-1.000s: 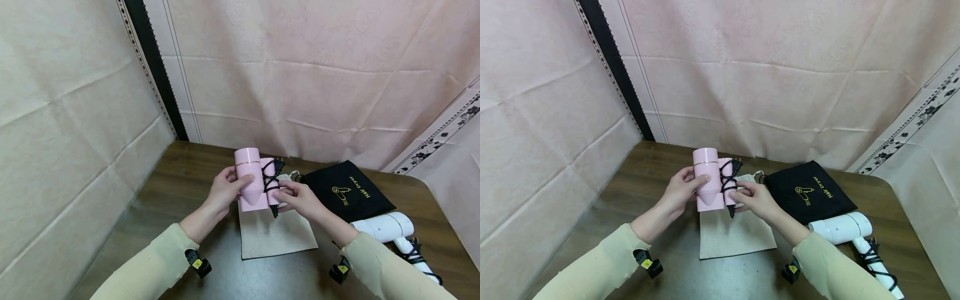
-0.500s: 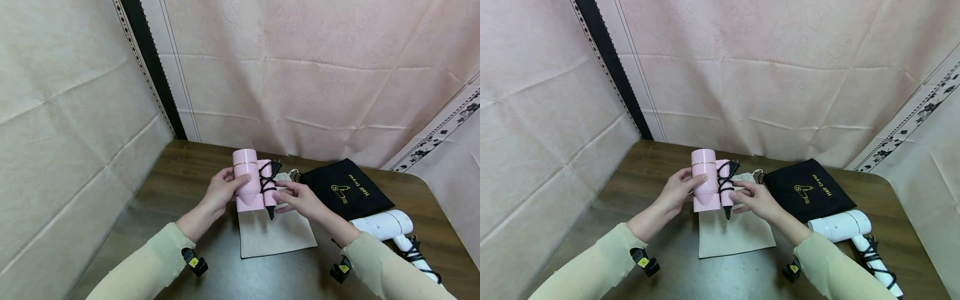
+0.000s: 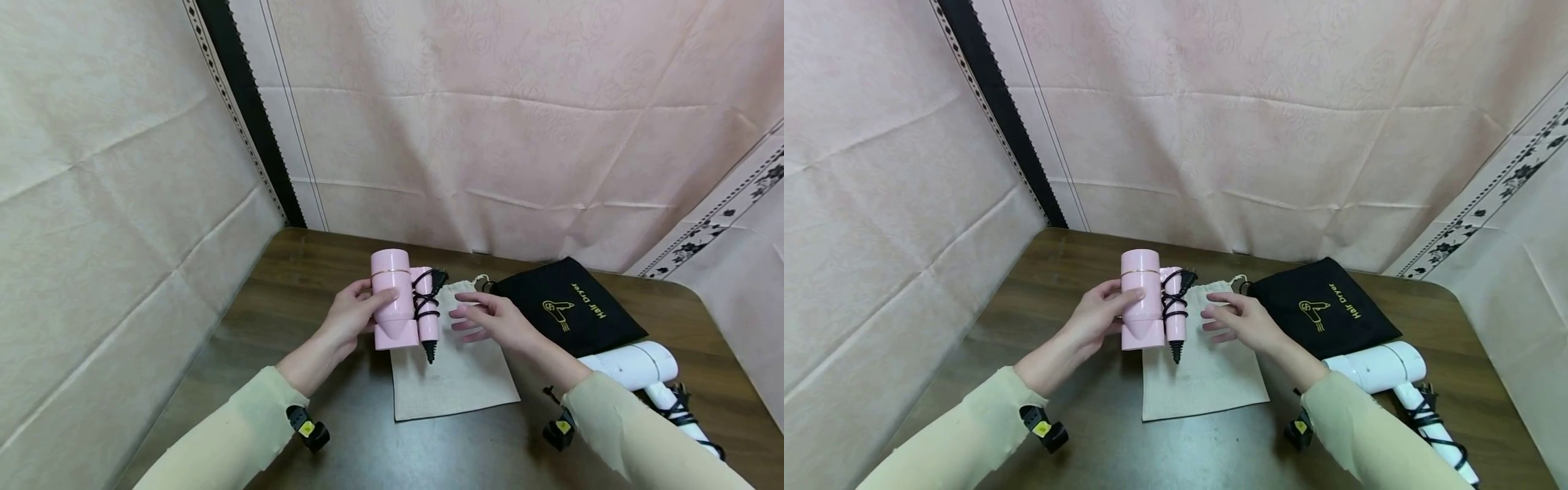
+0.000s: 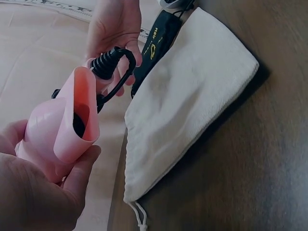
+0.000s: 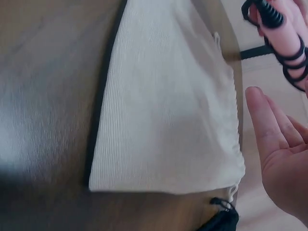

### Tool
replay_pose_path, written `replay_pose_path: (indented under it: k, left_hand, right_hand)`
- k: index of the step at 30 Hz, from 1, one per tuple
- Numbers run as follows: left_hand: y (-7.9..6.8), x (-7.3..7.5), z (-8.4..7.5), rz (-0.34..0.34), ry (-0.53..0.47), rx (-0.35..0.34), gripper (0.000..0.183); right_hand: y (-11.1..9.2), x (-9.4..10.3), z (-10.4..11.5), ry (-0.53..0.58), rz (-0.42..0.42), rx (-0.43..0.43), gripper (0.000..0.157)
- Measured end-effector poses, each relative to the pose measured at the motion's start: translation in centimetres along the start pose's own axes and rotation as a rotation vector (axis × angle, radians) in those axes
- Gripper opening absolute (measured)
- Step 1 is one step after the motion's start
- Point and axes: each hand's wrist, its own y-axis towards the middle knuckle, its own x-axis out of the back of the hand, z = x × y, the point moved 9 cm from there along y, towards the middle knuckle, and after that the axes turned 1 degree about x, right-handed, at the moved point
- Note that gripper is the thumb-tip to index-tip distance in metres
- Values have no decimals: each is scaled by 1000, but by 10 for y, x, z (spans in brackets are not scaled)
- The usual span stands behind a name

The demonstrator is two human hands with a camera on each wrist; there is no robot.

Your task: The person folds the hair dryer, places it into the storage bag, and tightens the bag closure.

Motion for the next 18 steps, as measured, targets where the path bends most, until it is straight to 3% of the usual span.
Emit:
replay_pose_path:
  k: [8, 18]
  left_hand:
    - [3, 10, 0, -6, -12, -10, 67]
    - [6, 17, -2, -9, -1, -9, 66]
  right_hand:
    - [13, 14, -12, -3, -18, -29, 53]
    - [38, 20, -10, -186, -28, -56, 49]
